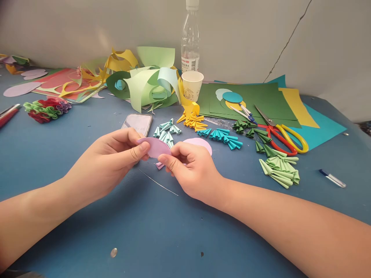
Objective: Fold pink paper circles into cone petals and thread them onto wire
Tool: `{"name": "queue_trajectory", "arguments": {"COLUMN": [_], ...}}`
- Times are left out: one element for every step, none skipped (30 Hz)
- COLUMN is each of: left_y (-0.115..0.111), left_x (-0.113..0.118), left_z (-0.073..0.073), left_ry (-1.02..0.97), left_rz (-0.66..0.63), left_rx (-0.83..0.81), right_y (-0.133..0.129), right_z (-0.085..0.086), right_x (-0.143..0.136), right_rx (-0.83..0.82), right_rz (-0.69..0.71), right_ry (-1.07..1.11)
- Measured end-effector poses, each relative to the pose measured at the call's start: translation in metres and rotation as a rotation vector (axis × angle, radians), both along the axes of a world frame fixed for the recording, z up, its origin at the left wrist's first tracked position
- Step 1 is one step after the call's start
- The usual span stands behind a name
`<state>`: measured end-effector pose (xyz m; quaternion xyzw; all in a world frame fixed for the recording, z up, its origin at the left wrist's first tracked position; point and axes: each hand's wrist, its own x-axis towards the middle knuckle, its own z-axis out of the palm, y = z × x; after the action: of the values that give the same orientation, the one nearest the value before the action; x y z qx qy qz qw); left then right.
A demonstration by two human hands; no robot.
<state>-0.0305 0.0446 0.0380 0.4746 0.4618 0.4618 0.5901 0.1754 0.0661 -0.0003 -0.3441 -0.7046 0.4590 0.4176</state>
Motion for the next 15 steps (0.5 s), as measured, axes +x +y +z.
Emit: {"name": "queue_trajectory", "arguments": {"left_y": [0.0003, 0.0006, 0.001, 0.0012, 0.0014, 0.0016, 0.0017, 0.0018, 0.0019, 0.0019, 0.002, 0.002, 0.0019, 0.0018, 0.0017], "left_x": [-0.0004, -0.0008, -0.0011, -0.0014, -0.0015, -0.0014, -0.0011, -0.0006, 0.0, 0.0006, 0.0012, 0.0017, 0.002, 0.002, 0.0019], "left_z": [0.0001, 0.0002, 0.0001, -0.0001, -0.0004, -0.0007, -0.0011, -0.0014, -0.0015, -0.0015, -0.0013, -0.0011, -0.0008, -0.0005, -0.0003], "left_ry": [0.007, 0.008, 0.008, 0.005, 0.004, 0.005, 0.013, 0.029, 0.053, 0.084, 0.116, 0.147, 0.177, 0.204, 0.229], "left_rz": [0.001, -0.005, -0.013, -0.021, -0.029, -0.039, -0.051, -0.068, -0.089, -0.113, -0.133, -0.147, -0.156, -0.162, -0.169], "left_rx": [0.001, 0.0, -0.002, -0.003, -0.004, -0.004, -0.006, -0.008, -0.007, 0.0, 0.016, 0.044, 0.079, 0.116, 0.149], "right_y": [0.0002, 0.0004, 0.0008, 0.0012, 0.0016, 0.0019, 0.0022, 0.0023, 0.0023, 0.0022, 0.002, 0.0017, 0.0016, 0.0014, 0.0014], "right_z": [-0.0007, -0.0015, -0.0026, -0.0037, -0.0048, -0.0058, -0.0066, -0.0073, -0.0077, -0.008, -0.0081, -0.0079, -0.0075, -0.0069, -0.006], "right_x": [0.0003, 0.0003, -0.0001, -0.0007, -0.0015, -0.0023, -0.0032, -0.0039, -0.0045, -0.0048, -0.0049, -0.0048, -0.0046, -0.0043, -0.0039], "right_rx": [-0.018, -0.038, -0.058, -0.079, -0.097, -0.114, -0.132, -0.148, -0.163, -0.18, -0.198, -0.215, -0.231, -0.248, -0.263], "right_rz": [0.003, 0.008, 0.009, 0.004, -0.008, -0.027, -0.046, -0.063, -0.07, -0.071, -0.065, -0.056, -0.047, -0.038, -0.026], "right_ry": [0.001, 0.013, 0.037, 0.07, 0.106, 0.143, 0.175, 0.203, 0.228, 0.25, 0.27, 0.288, 0.304, 0.319, 0.332]}}
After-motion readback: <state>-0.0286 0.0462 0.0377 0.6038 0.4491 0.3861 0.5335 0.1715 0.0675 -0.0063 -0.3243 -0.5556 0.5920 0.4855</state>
